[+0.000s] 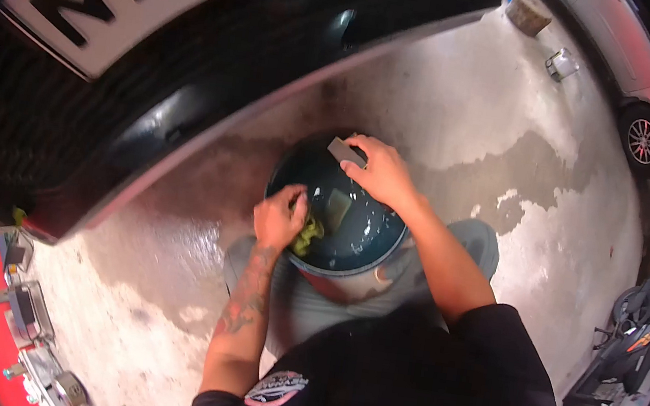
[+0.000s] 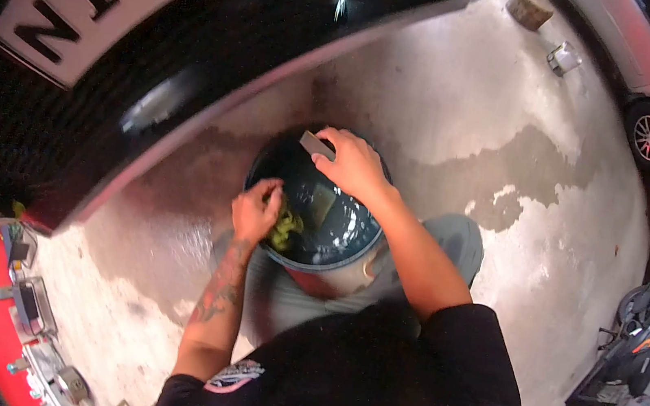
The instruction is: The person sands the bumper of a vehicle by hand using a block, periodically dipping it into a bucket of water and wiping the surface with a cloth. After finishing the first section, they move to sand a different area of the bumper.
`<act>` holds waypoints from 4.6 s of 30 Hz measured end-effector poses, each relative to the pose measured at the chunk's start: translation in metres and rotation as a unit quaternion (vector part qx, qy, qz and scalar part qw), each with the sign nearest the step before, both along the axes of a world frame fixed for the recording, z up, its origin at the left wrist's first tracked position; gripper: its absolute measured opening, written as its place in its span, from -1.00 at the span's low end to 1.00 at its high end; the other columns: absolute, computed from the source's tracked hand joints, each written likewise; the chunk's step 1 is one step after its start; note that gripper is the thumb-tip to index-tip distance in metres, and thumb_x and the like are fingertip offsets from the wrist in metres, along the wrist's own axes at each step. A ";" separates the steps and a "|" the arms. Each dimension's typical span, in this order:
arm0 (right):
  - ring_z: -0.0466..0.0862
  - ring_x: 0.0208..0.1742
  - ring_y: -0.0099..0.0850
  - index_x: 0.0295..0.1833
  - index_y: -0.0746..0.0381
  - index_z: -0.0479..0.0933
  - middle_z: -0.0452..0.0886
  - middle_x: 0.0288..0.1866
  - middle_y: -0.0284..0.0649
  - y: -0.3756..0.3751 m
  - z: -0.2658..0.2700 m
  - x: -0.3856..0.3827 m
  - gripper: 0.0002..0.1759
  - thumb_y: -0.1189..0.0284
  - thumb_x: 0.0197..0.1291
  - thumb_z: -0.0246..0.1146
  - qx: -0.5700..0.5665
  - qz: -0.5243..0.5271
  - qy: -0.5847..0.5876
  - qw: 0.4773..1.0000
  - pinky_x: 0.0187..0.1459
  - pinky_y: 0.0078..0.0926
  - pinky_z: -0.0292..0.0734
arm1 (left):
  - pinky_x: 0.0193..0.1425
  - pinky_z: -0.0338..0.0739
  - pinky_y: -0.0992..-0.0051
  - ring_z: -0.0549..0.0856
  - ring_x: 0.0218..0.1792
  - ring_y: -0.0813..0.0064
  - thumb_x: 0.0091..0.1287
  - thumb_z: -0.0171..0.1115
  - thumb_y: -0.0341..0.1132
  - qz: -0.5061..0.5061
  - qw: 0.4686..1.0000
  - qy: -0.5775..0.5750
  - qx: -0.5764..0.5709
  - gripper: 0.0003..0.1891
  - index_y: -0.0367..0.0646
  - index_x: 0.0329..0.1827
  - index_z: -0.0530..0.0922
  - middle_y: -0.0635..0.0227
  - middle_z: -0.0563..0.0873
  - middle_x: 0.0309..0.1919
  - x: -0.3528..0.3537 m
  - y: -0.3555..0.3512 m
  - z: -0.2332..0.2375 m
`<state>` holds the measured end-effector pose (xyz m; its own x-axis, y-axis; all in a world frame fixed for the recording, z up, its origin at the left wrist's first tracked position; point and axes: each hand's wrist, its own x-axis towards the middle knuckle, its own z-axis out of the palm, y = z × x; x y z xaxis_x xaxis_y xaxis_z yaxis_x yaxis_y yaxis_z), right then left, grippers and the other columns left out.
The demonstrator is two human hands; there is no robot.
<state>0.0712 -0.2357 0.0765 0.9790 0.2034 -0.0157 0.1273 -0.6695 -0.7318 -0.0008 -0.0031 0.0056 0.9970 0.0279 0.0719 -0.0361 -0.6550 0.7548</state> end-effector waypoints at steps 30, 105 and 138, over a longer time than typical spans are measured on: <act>0.62 0.39 0.08 0.45 0.21 0.52 0.61 0.38 0.13 0.057 -0.372 -0.045 -0.40 0.37 0.28 0.33 -0.392 0.310 0.319 0.805 0.36 0.00 0.54 | -0.26 0.69 0.25 0.76 -0.49 0.21 0.32 0.37 -0.25 0.000 0.998 -0.069 -0.016 -0.87 -0.05 -0.19 0.80 0.29 0.83 -0.36 -0.002 0.003 -0.006; 0.63 0.42 -0.21 0.27 0.11 0.70 0.69 0.36 -0.09 0.022 -0.396 -0.012 -0.55 0.18 0.43 0.13 -0.352 0.097 0.296 0.883 0.40 -0.16 0.50 | -0.30 0.65 0.36 0.79 -0.44 0.20 0.22 0.38 -0.39 -0.002 0.994 -0.095 -0.060 -0.92 -0.12 -0.27 0.77 0.26 0.79 -0.44 0.000 0.003 -0.010; 0.71 0.30 -0.04 0.37 0.33 0.58 0.67 0.34 0.08 0.001 -0.181 0.029 -0.45 0.34 0.30 0.35 -0.198 0.211 0.384 0.877 0.27 -0.10 0.62 | -0.32 0.64 0.43 0.76 -0.53 0.36 0.31 0.37 -0.31 -0.007 0.998 -0.053 -0.031 -0.85 -0.10 -0.14 0.81 0.23 0.82 -0.41 -0.003 0.002 -0.004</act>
